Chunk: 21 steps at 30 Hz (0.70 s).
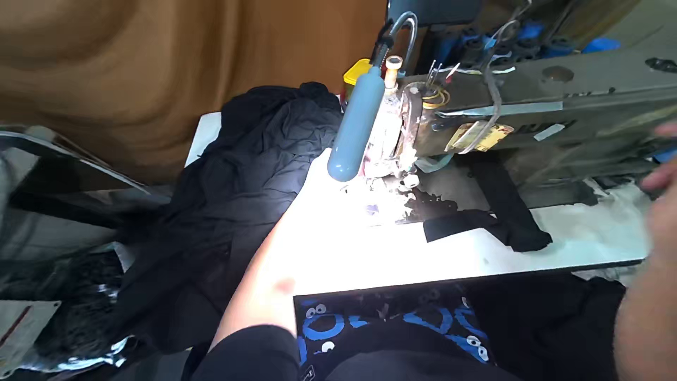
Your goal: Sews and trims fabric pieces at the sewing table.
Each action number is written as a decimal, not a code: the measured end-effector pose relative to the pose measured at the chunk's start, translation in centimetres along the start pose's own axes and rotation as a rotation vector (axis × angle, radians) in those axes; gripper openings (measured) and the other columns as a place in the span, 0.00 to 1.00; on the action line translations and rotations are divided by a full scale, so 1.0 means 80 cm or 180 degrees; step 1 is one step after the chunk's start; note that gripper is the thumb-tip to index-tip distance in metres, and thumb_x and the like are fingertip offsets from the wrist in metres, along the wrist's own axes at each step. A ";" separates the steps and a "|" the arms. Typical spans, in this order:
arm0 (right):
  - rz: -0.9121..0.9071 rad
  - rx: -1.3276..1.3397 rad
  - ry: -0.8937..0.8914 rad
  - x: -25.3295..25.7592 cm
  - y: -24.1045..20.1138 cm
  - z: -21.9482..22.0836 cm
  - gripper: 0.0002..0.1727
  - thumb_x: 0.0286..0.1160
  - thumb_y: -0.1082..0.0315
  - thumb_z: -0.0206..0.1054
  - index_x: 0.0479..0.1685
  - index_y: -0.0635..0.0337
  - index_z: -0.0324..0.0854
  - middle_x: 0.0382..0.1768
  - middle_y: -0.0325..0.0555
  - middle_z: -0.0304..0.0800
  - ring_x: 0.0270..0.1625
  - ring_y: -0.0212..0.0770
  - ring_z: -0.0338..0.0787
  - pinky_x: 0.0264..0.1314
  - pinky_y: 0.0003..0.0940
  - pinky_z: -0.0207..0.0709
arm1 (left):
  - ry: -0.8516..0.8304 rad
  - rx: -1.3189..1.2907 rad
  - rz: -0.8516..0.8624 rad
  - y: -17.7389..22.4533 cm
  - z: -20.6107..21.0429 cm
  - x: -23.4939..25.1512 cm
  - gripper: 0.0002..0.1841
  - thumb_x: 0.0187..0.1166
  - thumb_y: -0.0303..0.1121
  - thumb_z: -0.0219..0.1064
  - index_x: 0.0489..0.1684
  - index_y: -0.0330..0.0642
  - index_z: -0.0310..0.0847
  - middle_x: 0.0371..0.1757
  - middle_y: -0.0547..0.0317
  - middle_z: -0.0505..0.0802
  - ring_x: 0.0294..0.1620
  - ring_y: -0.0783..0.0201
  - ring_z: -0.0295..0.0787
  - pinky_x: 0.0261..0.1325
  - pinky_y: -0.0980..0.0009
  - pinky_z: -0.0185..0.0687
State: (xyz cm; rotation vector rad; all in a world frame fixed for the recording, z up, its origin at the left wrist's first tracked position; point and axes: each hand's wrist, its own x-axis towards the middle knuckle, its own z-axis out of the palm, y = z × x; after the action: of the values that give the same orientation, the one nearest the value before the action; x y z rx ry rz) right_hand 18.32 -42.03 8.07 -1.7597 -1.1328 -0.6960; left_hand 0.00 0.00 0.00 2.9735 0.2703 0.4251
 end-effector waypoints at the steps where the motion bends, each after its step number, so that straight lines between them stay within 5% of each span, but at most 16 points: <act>1: 0.0338 -0.0074 -0.0261 -0.011 -0.075 0.025 0.18 0.92 0.63 0.52 0.61 0.68 0.80 0.42 0.47 0.87 0.34 0.26 0.81 0.39 0.23 0.77 | 0.0205 0.0184 -0.0166 0.017 -0.011 -0.020 0.19 0.82 0.41 0.63 0.63 0.42 0.88 0.66 0.40 0.89 0.69 0.39 0.85 0.67 0.45 0.81; 4: -0.0046 -0.0088 -0.1186 -0.076 -0.138 0.075 0.19 0.90 0.63 0.51 0.56 0.66 0.85 0.44 0.59 0.91 0.44 0.43 0.91 0.46 0.34 0.85 | 0.0474 0.0624 -0.1211 0.044 -0.037 -0.087 0.35 0.73 0.60 0.66 0.80 0.55 0.78 0.87 0.38 0.72 0.91 0.30 0.56 0.80 0.24 0.53; 7: 0.0000 -0.0221 -0.1446 -0.131 -0.143 0.123 0.18 0.79 0.67 0.56 0.53 0.63 0.91 0.38 0.56 0.90 0.35 0.49 0.91 0.34 0.42 0.86 | -0.0441 0.0476 -0.2504 0.017 -0.048 -0.109 0.41 0.77 0.67 0.61 0.94 0.74 0.54 0.96 0.39 0.50 0.93 0.22 0.34 0.79 0.15 0.31; 10: -0.0097 -0.0472 -0.1532 -0.145 -0.145 0.153 0.18 0.67 0.71 0.59 0.49 0.63 0.92 0.37 0.57 0.90 0.33 0.55 0.91 0.33 0.47 0.85 | -0.0709 0.0168 -0.2787 -0.007 -0.066 -0.084 0.41 0.78 0.71 0.58 0.93 0.74 0.54 0.96 0.40 0.50 0.94 0.24 0.33 0.84 0.20 0.32; 13: -0.0178 -0.0682 -0.1576 -0.147 -0.145 0.168 0.18 0.60 0.70 0.61 0.46 0.64 0.93 0.37 0.58 0.91 0.34 0.58 0.92 0.35 0.51 0.84 | -0.0600 0.0124 -0.2669 -0.024 -0.076 -0.065 0.38 0.80 0.64 0.62 0.92 0.71 0.59 0.96 0.41 0.52 0.94 0.26 0.36 0.85 0.23 0.37; 21: -0.0223 -0.0712 -0.1631 -0.146 -0.145 0.167 0.13 0.66 0.69 0.62 0.39 0.64 0.91 0.35 0.59 0.91 0.34 0.59 0.93 0.33 0.52 0.84 | -0.0277 0.0293 -0.2449 -0.062 -0.040 -0.061 0.39 0.74 0.73 0.59 0.89 0.77 0.62 0.95 0.42 0.57 0.93 0.25 0.40 0.81 0.17 0.39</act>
State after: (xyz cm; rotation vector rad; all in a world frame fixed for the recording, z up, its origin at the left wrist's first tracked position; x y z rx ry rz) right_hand 2.69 -32.65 -2.76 -2.1722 -1.5082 -0.4312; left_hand -6.28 4.23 0.99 2.6633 1.3698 0.1830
